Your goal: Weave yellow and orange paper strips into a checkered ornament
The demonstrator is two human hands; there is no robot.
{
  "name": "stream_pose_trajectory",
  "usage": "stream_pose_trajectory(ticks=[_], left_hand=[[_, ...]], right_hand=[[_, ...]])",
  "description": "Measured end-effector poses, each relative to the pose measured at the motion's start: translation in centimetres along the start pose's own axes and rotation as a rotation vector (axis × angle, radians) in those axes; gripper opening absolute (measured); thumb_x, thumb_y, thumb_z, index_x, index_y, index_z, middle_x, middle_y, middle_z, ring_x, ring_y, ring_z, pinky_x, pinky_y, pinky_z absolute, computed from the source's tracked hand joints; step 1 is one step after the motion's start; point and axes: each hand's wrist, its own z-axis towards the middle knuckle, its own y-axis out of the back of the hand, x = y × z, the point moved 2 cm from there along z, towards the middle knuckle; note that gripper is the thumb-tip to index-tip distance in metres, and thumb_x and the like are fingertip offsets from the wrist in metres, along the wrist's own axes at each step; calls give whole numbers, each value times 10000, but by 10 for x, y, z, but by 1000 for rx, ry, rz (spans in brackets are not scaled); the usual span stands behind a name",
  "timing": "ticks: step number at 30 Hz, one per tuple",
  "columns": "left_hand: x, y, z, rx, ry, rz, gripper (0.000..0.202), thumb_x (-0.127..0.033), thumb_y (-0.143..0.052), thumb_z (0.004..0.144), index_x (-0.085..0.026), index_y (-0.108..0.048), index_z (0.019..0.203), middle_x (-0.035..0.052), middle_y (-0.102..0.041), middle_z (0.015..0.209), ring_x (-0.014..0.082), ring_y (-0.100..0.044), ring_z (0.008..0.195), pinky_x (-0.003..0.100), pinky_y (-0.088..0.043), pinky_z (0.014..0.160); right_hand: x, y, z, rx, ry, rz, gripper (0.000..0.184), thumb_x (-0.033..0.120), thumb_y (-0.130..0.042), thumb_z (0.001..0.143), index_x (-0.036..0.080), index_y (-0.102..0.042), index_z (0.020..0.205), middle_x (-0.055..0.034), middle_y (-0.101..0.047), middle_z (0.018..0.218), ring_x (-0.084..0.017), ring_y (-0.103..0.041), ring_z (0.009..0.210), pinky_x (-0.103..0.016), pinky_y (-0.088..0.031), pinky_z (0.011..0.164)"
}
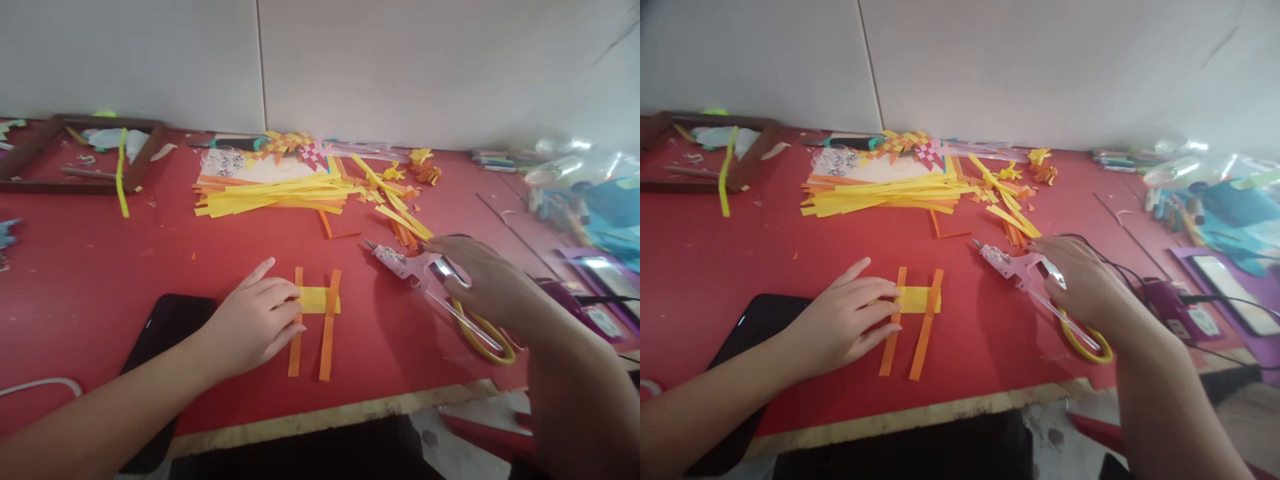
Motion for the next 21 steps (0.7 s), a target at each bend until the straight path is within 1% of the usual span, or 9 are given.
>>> stream_pose_trajectory(ticks=[2,4,6,9,12,14,16,19,21], left_hand=[[1,0,0,5,1,0,163,-244,-594,958,-145,-721,932,92,-747,979,244,-716,918,624,-383,1125],[2,1,0,15,3,0,179,-269,-601,960,-140,-724,939,92,-750,968,249,-721,920,624,-384,1127],[3,0,0,15,-1,0,216,-319,-621,956,-129,-723,950,94,-758,964,256,-727,923,626,-380,1132],[3,0,-2,0,-5,-7,278,-381,-644,944,-116,-721,966,93,-774,970,261,-734,944,609,-369,1153],[2,-1,-2,-35,-2,-7,219,-302,-608,966,-121,-730,947,81,-786,963,235,-741,931,575,-369,1169],[2,0,-2,-54,2,-2,192,-199,-560,970,-129,-737,939,67,-790,951,214,-744,921,559,-369,1176],[1,0,-2,-56,-3,6,213,-144,-530,964,-135,-740,936,61,-792,948,203,-743,928,552,-371,1180],[2,-1,-2,-37,-15,14,229,-163,-525,977,-145,-745,916,64,-787,956,194,-742,911,551,-377,1180],[3,-1,-2,-33,-7,22,251,-179,-517,990,-155,-749,896,63,-783,959,182,-741,869,539,-374,1186]], right_hand=[[-17,-8,-2,55,15,10,512,184,-489,824,220,-535,1333,-154,-625,1347,-369,-583,1276,-623,-478,1061],[-21,-16,2,80,33,24,499,171,-462,856,236,-529,1346,-135,-633,1335,-328,-589,1275,-558,-496,1067],[-17,-21,10,95,77,55,488,150,-460,851,247,-559,1319,-118,-668,1263,-305,-632,1199,-498,-534,1015],[-9,-19,22,89,168,102,467,120,-485,779,255,-625,1204,-95,-715,1098,-295,-670,1027,-478,-559,910],[-2,-8,28,26,198,117,335,165,-512,787,233,-632,1093,-115,-715,994,-315,-663,942,-500,-549,833],[7,1,27,-27,199,131,257,247,-544,837,219,-602,1086,-131,-705,960,-312,-668,875,-477,-547,759],[22,8,25,-39,211,168,232,237,-542,867,232,-588,1095,-102,-708,926,-255,-680,796,-393,-544,688],[52,9,25,46,313,359,206,256,-596,842,251,-623,1047,-55,-739,912,-206,-708,765,-312,-534,632],[70,5,28,97,286,447,146,241,-591,828,238,-647,963,-36,-742,848,-188,-704,713,-286,-517,591]])
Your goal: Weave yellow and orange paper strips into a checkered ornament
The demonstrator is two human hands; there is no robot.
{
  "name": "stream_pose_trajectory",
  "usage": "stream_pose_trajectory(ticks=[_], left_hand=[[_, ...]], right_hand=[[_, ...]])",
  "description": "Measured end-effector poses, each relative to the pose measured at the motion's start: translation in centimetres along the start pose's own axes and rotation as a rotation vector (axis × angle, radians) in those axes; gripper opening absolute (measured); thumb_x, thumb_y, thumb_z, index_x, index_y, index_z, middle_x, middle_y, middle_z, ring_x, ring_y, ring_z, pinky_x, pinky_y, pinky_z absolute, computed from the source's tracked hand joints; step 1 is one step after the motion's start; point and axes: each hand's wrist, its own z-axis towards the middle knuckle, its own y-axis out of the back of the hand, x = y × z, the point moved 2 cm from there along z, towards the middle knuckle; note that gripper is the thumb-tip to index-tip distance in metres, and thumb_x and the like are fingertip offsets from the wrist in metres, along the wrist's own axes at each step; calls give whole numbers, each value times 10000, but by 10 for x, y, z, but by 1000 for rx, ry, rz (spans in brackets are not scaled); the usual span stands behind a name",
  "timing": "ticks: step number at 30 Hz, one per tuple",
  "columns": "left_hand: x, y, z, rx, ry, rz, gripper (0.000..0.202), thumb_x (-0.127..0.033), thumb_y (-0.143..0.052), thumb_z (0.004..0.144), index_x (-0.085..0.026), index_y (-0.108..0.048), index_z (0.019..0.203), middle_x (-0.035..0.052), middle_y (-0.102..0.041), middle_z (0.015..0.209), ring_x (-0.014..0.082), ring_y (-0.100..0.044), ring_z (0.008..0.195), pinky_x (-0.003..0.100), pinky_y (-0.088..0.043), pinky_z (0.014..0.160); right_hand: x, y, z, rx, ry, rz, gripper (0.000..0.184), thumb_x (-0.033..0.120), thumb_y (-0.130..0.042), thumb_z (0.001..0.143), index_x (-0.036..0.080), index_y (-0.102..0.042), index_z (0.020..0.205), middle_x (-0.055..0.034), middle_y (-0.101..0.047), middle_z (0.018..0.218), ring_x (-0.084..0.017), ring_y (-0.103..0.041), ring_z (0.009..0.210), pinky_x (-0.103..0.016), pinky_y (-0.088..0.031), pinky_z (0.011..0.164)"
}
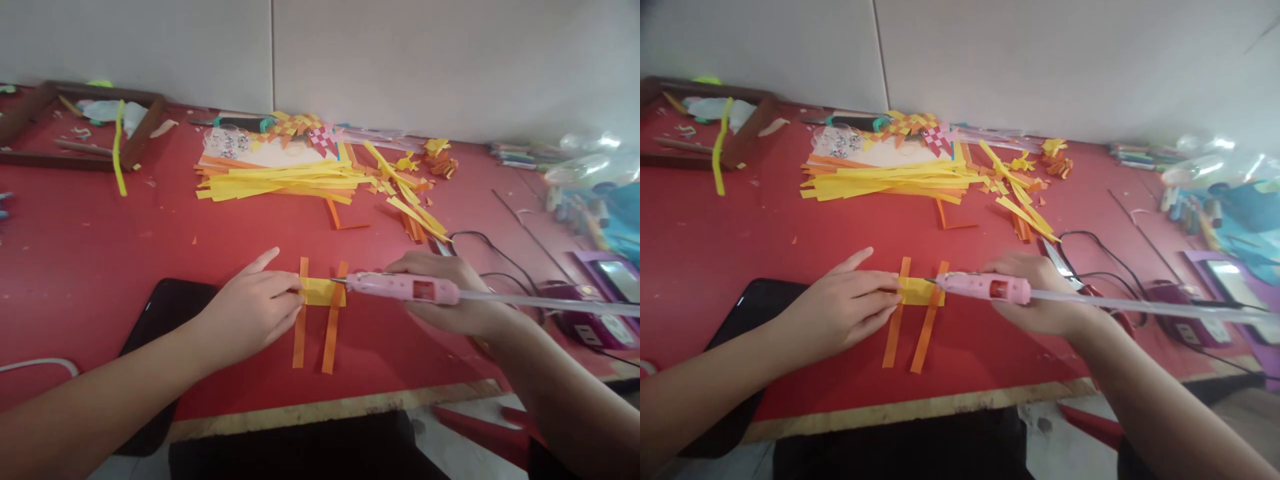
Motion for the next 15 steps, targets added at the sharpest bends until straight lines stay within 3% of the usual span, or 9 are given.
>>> stream_pose_trajectory(ticks=[5,15], left_hand=[[1,-1,0,-4,-15,35,278,-200,-513,1011,-165,-760,889,54,-784,946,184,-741,835,555,-425,1134],[-1,-1,0,-25,-24,33,256,-179,-527,1003,-140,-759,902,62,-785,936,209,-751,856,581,-476,1065]], right_hand=[[18,-19,17,44,-56,53,56,222,-580,825,211,-632,807,-19,-682,720,-154,-610,608,-276,-431,548],[20,-26,24,81,-24,0,161,217,-542,822,216,-474,677,25,-533,608,-111,-460,539,-272,-295,520]])
